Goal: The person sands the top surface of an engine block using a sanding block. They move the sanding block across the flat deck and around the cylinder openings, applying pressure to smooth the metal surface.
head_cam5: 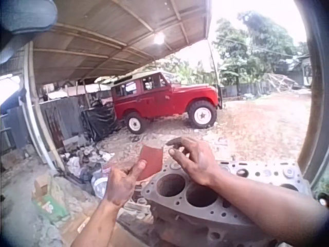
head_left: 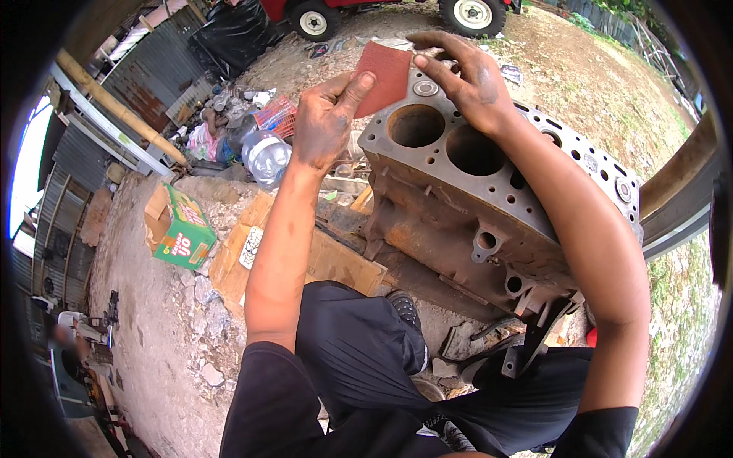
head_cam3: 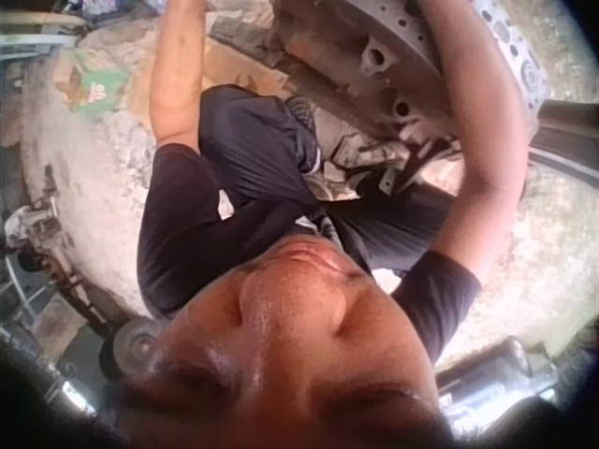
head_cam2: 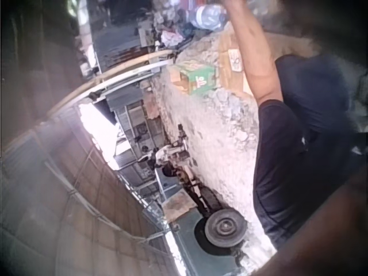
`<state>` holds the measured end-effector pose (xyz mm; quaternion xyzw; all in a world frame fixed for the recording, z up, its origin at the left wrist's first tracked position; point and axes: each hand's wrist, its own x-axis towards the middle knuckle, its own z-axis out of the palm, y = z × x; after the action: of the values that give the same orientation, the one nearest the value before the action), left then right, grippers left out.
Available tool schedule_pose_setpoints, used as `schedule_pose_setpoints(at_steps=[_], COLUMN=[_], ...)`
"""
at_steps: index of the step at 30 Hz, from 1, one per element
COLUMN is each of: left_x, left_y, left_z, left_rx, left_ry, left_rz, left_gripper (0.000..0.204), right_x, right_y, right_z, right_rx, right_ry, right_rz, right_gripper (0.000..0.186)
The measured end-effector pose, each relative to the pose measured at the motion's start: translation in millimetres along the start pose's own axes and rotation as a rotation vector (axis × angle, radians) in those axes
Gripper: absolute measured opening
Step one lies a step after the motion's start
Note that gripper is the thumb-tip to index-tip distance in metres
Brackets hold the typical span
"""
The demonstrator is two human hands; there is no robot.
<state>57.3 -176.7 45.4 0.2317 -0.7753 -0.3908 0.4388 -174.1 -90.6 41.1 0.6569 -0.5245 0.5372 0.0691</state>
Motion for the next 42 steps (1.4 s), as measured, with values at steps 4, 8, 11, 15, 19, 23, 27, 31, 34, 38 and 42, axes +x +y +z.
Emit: schedule_pose_setpoints(at_steps=[4, 8, 11, 15, 19, 23, 27, 31, 34, 38, 42], left_x=[-2, 0, 7, 2, -7, -5, -9, -15, -17, -16, -21], left_y=[-10, -20, -16, -48, -83, -78, -65, -65, -66, -64, -63], left_z=[12, 30, 24, 19, 47, 61, 70, 65, 73, 74, 64], left_rx=[-0.324, -0.229, -0.169, -0.117, -0.216, -0.496, -0.393, -0.352, -0.443, -0.430, -0.418], left_ry=[-0.028, 0.090, 0.212, 0.184, 0.169, 0.321, 0.400, 0.476, 0.534, 0.512, 0.537], left_rz=[-0.032, 0.046, 0.015, -0.091, -0.074, -0.174, -0.057, 0.033, 0.100, 0.059, 0.004], left_gripper=[0.038, 0.039, 0.048, 0.059, 0.064, 0.070, 0.062, 0.054, 0.051, 0.053, 0.056], right_x=[-2, 2, 9, -3, -9, -9, -11, -15, -13, -10, -12], right_y=[-30, -29, -13, -38, -63, -64, -66, -69, -70, -74, -85], right_z=[4, 0, -6, -8, 25, 44, 44, 36, 39, 49, 36], right_rx=[0.535, 0.357, 0.140, -0.217, -0.403, -0.297, -0.350, -0.290, -0.284, -0.314, -0.219], right_ry=[-0.254, -0.285, -0.281, -0.225, -0.307, -0.415, -0.532, -0.613, -0.538, -0.429, -0.592], right_rz=[0.290, 0.443, 0.417, 0.241, 0.290, 0.384, 0.398, 0.284, 0.280, 0.289, 0.256], right_gripper=[0.061, 0.053, 0.042, 0.032, 0.025, 0.034, 0.031, 0.026, 0.021, 0.020, 0.025])
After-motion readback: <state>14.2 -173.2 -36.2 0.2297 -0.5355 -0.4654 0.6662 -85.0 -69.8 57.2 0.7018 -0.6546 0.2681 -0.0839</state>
